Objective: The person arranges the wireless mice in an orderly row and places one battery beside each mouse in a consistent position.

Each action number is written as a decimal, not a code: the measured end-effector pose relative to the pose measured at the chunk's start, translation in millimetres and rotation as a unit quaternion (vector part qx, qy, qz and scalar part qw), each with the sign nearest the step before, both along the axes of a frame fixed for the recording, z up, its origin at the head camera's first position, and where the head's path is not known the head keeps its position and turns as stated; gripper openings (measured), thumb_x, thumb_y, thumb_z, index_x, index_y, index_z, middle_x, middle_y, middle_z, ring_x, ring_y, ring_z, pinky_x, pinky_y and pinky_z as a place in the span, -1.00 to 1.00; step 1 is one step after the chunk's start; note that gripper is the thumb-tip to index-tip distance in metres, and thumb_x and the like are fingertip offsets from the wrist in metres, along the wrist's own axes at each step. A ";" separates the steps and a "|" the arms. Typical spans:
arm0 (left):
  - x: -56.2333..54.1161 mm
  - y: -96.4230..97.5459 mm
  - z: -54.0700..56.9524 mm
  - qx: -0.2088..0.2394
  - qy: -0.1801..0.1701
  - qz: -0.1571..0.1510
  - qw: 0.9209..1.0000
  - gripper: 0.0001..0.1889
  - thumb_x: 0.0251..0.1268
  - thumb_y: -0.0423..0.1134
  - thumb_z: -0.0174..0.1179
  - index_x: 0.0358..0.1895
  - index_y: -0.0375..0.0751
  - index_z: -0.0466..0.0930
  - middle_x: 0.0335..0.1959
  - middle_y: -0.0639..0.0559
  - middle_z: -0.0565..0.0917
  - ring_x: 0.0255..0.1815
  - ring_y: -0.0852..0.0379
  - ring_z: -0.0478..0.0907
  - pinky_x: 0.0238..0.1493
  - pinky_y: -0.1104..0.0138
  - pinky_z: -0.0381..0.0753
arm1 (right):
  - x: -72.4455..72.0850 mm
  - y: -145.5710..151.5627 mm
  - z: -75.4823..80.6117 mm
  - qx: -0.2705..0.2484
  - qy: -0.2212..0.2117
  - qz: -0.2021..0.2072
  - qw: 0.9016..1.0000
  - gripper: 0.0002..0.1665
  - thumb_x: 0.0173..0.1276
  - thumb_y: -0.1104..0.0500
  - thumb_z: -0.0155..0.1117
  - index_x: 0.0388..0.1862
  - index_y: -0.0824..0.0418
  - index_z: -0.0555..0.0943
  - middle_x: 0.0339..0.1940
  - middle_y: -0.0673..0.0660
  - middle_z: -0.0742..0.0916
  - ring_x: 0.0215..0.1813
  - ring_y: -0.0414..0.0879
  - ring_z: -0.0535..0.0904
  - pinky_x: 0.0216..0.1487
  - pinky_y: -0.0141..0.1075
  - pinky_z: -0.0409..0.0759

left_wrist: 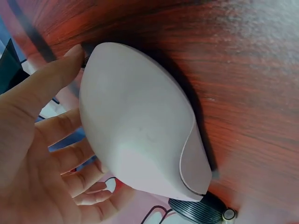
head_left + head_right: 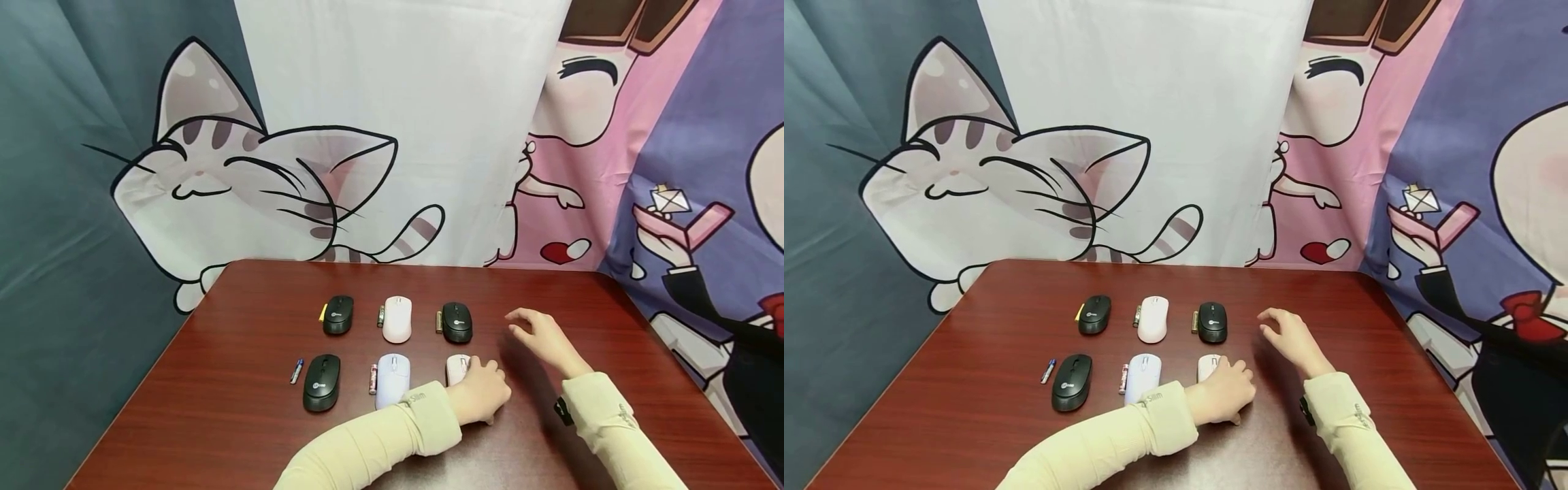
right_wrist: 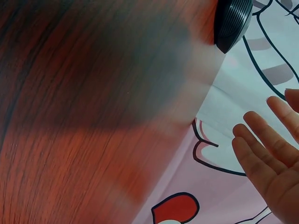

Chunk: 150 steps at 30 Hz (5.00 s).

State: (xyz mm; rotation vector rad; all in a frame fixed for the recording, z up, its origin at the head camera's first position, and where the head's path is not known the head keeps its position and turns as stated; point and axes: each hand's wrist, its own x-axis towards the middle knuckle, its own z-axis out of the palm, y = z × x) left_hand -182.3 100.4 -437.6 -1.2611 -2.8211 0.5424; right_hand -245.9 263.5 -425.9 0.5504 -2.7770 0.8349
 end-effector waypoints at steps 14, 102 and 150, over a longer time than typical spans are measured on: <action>2.1 -0.8 -1.5 0.033 -0.007 -0.034 0.999 -0.78 -0.08 -0.03 0.42 -0.30 0.34 0.66 -0.24 0.36 0.66 -0.20 0.29 0.45 -0.20 0.29 0.31 | -0.5 -7.9 -6.2 0.006 0.008 0.007 1.000 -0.79 0.23 0.37 0.22 -0.15 0.36 0.62 -0.16 0.27 0.72 -0.05 0.17 0.61 -0.01 0.07 0.51; -38.6 -89.8 6.3 0.124 -0.167 0.048 0.977 -0.73 -0.20 -0.14 0.51 -0.57 -0.05 0.54 -0.58 0.24 0.51 -0.46 0.32 0.43 -0.42 0.52 0.34 | 38.8 -84.8 -4.5 0.137 -0.074 0.188 0.970 -0.40 -0.08 0.02 0.53 -0.12 0.35 0.59 -0.09 0.27 0.61 -0.10 0.17 0.54 -0.06 -0.02 0.52; -11.9 -107.8 6.3 0.194 -0.051 0.102 0.974 -0.80 -0.02 0.00 0.37 -0.38 0.03 0.63 -0.39 0.19 0.66 -0.31 0.17 0.55 -0.33 0.32 0.40 | 48.1 -77.7 8.3 0.123 -0.043 0.167 0.977 -0.52 0.24 0.03 0.29 0.02 0.33 0.55 -0.05 0.20 0.63 -0.01 0.10 0.55 0.00 0.00 0.51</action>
